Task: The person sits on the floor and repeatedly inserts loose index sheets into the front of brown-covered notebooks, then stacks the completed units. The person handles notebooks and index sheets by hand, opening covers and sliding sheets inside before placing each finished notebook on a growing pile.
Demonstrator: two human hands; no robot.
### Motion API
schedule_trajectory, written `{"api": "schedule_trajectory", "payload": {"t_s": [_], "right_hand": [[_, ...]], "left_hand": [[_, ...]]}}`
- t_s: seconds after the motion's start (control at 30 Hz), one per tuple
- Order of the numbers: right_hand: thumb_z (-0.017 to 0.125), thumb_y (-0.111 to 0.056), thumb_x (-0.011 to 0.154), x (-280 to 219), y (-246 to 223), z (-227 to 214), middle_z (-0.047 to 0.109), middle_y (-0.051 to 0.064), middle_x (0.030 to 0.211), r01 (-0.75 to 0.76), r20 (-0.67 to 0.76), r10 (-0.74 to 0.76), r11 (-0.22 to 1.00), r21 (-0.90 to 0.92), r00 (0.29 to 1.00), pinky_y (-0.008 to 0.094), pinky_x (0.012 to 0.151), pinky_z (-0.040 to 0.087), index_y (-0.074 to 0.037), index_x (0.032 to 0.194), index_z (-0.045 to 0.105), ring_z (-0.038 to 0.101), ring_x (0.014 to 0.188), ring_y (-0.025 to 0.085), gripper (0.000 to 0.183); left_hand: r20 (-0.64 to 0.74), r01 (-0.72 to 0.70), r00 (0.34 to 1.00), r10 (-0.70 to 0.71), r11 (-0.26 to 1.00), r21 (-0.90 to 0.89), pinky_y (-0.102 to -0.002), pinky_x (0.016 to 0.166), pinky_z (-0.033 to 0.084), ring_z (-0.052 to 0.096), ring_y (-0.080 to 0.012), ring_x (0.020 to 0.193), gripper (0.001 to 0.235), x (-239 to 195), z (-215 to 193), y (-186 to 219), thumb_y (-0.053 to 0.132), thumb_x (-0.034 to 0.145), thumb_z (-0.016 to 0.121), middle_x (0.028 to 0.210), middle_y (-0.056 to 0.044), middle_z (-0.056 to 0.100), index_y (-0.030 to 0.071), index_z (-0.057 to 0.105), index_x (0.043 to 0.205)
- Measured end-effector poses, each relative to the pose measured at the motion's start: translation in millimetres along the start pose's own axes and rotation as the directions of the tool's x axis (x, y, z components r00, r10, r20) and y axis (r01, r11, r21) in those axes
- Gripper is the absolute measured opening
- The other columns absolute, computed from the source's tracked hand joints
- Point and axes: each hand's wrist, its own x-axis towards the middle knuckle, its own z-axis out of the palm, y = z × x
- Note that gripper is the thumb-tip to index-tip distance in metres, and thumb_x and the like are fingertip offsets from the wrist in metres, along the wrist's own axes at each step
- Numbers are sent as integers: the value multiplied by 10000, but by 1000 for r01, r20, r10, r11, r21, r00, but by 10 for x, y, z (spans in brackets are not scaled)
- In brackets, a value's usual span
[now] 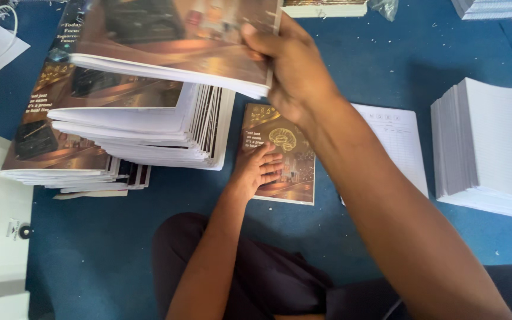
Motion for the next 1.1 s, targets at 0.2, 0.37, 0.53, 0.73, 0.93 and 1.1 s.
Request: {"api": "schedule_trajectory", "payload": {"t_s": [0.2, 0.37, 0.53, 0.73, 0.93, 1.1], "right_hand": [[692, -50, 944, 372, 303, 462, 680, 65, 852, -69, -54, 70, 997, 20, 996, 377, 770, 693, 1, 1134, 596, 701, 772, 169, 219], [677, -54, 937, 468, 634, 752, 652, 78, 861, -118, -66, 114, 992, -48, 991, 382, 684, 688, -20, 1149, 582, 706, 757, 177, 235], [666, -61, 932, 486, 937, 877, 676, 78, 910, -186, -108, 183, 982, -19, 977, 358, 677, 653, -21, 1201, 598, 671, 785, 159, 280], [653, -71, 929, 424, 1158, 739, 668, 69, 946, -331, -176, 320, 943, -39, 931, 362, 732, 653, -33, 1215, 585, 666, 799, 155, 297], [639, -83, 922, 388, 1207, 673, 669, 97, 994, -377, -205, 364, 926, -31, 909, 368, 753, 646, -40, 1212, 547, 677, 832, 171, 306], [636, -94, 919, 332, 1153, 704, 684, 118, 967, -315, -201, 287, 941, -124, 937, 331, 722, 638, 49, 1187, 535, 703, 812, 163, 320]], "left_hand": [[-1, 2, 1000, -2, 999, -34, -567, 964, 546, 654, -406, 1183, 704, -5, 23, 59, 466, 863, 686, 1315, -235, 637, 24, 528, 1386], [-134, -24, 991, 2, 987, -161, -552, 901, 554, 655, -345, 1131, 599, -28, 228, 205, 414, 877, 627, 1266, -167, 635, 124, 493, 1384], [-61, -150, 988, 142, 975, -164, -386, 865, 566, 649, -206, 1136, 524, -80, 95, 73, 416, 979, 556, 1274, -79, 653, 92, 521, 1390], [-68, -252, 967, 244, 955, -159, -332, 830, 531, 605, -168, 1093, 428, 192, -108, -173, 314, 1023, 568, 1258, -83, 623, 48, 539, 1357], [-38, -385, 918, 394, 911, 148, -304, 812, 535, 599, -141, 1038, 341, 182, -126, -207, 224, 1002, 578, 1214, -59, 628, 25, 572, 1280], [20, -411, 912, 411, 910, 61, -312, 819, 526, 589, -144, 1038, 328, 202, -119, -194, 203, 1013, 581, 1205, -60, 613, 19, 553, 1283]]}}
